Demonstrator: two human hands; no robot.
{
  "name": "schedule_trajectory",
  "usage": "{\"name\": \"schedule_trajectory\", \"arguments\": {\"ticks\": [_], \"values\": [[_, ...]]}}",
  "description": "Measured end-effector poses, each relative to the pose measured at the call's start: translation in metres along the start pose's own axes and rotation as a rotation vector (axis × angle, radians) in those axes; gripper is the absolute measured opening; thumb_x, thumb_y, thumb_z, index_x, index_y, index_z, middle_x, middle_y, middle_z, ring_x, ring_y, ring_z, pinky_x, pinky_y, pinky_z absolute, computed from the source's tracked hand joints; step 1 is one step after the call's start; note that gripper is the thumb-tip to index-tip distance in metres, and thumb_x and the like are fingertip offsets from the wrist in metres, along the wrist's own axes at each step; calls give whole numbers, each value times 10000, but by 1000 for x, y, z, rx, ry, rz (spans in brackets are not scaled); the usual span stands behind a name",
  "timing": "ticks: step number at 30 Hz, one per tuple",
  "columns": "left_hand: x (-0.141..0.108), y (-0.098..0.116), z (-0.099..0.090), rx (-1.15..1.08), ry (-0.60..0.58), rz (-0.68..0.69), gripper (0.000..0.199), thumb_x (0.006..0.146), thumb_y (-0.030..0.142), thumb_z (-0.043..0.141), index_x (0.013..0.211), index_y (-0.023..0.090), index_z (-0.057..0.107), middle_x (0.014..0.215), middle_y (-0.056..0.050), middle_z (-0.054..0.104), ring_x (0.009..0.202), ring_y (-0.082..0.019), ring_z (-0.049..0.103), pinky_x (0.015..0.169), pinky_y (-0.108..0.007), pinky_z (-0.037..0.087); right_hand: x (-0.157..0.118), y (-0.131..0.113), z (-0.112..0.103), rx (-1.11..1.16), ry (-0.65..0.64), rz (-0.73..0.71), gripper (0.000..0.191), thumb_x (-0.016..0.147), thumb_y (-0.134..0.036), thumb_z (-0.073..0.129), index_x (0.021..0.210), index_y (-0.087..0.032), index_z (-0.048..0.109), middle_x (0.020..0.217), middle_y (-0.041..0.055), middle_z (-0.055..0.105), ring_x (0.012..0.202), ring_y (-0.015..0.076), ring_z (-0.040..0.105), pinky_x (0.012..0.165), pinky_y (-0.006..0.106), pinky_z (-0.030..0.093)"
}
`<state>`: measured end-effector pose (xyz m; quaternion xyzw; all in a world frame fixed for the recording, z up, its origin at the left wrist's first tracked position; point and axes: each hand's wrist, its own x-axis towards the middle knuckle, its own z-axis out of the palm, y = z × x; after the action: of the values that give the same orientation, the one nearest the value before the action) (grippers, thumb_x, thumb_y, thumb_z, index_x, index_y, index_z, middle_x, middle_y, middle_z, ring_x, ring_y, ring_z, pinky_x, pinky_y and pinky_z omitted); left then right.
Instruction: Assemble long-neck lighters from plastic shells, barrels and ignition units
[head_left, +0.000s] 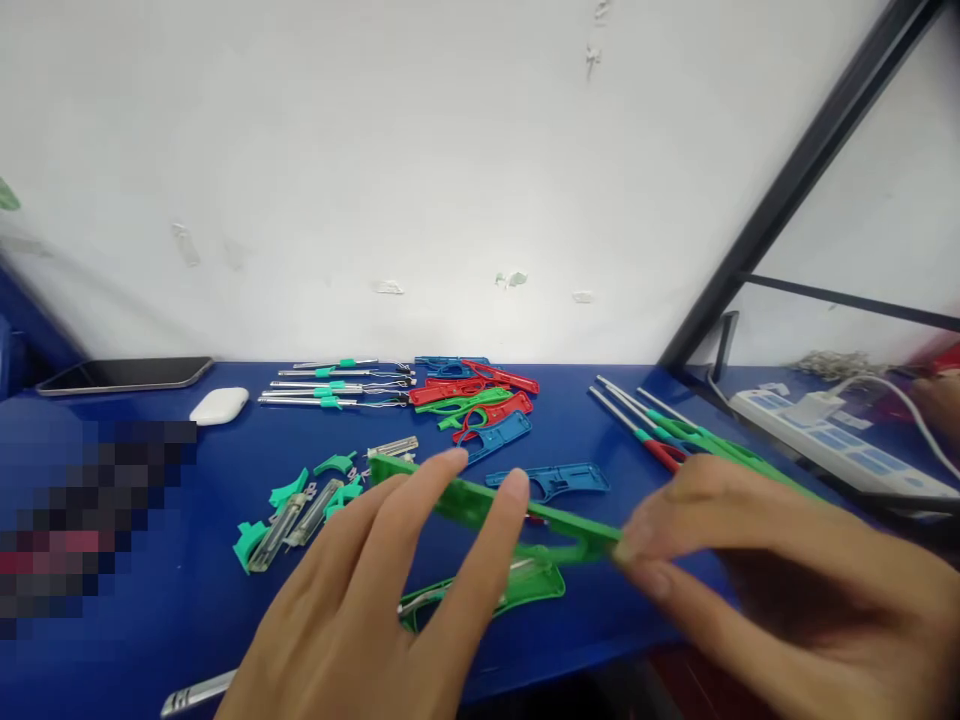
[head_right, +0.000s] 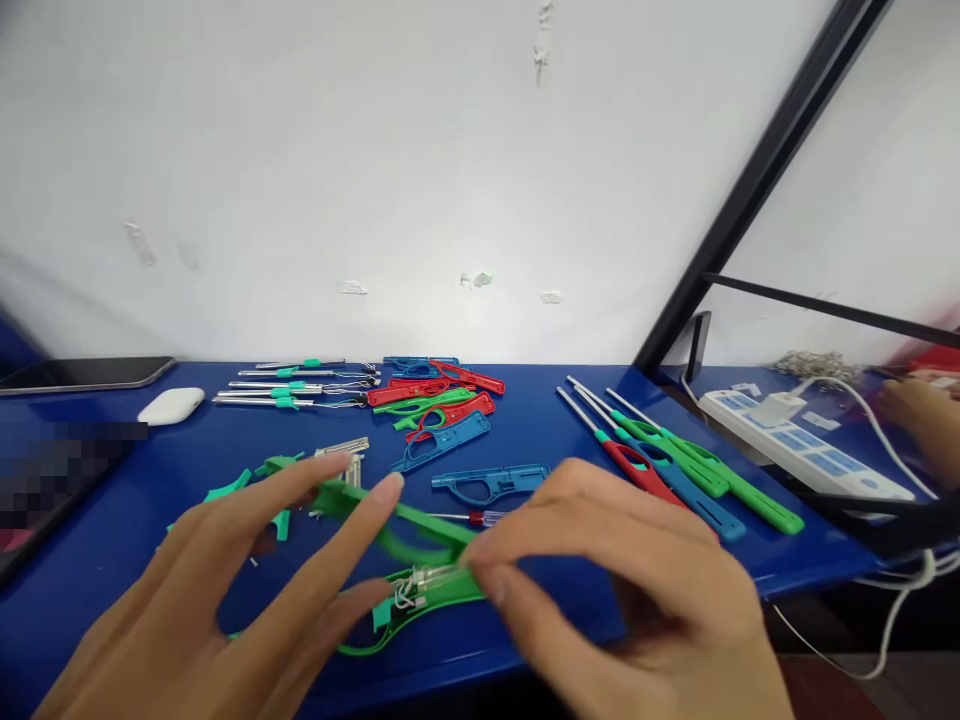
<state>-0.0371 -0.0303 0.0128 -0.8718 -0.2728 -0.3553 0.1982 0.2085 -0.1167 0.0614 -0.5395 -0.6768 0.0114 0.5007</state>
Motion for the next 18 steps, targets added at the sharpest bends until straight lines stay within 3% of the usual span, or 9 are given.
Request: {"name": "schedule_trajectory", "arguments": {"ticks": [4,7,9,11,13,15,18], "values": [[-23,-11,7,-55,29,36,486,1122,234,396,1596,247,502,1441,-63,630,1366,-265,552,1260,-402,319,21,-18,17,286,-125,-12,231,877,-92,796,904,-320,777,824,-60,777,736,106,724,672,179,578],[-22,-19,6,-89,25,5,425,1105,181,442,1500,237,589,1396,-41,672,1345,-222,585,1272,-364,315,24,-14,21,420,-162,54,184,890,-155,836,904,-329,777,841,-63,777,766,98,731,701,148,592],[-10,-21,2,-116,69,-49,353,1057,112,551,1376,230,647,1248,-11,737,1180,-157,686,1157,-260,437,22,-7,24,492,-183,97,218,890,-338,878,1080,-380,780,976,-46,791,875,130,755,798,186,626],[3,-19,-2,-206,139,-188,162,1075,200,568,1185,246,678,1048,25,768,947,-129,751,955,-223,572,18,1,27,490,-233,138,462,884,-570,826,1308,-420,719,1223,5,777,1084,218,763,937,300,646],[8,-12,-5,-314,132,-333,108,1078,331,582,1102,286,677,950,57,781,794,-133,762,754,-223,623,12,5,32,386,-295,188,628,908,-700,716,1470,-436,621,1431,45,705,1274,310,707,1035,416,624],[5,-3,-4,-416,95,-458,111,1057,396,619,1104,332,695,955,75,802,783,-153,781,668,-241,634,7,6,38,264,-406,206,638,941,-694,678,1528,-471,563,1493,40,677,1314,338,691,1057,471,611],[-8,5,2,-569,58,-460,118,1063,358,606,1129,329,699,947,58,812,767,-152,789,645,-239,654,3,4,46,168,-573,149,586,963,-625,698,1521,-512,562,1427,6,732,1206,306,758,990,435,649]]}}
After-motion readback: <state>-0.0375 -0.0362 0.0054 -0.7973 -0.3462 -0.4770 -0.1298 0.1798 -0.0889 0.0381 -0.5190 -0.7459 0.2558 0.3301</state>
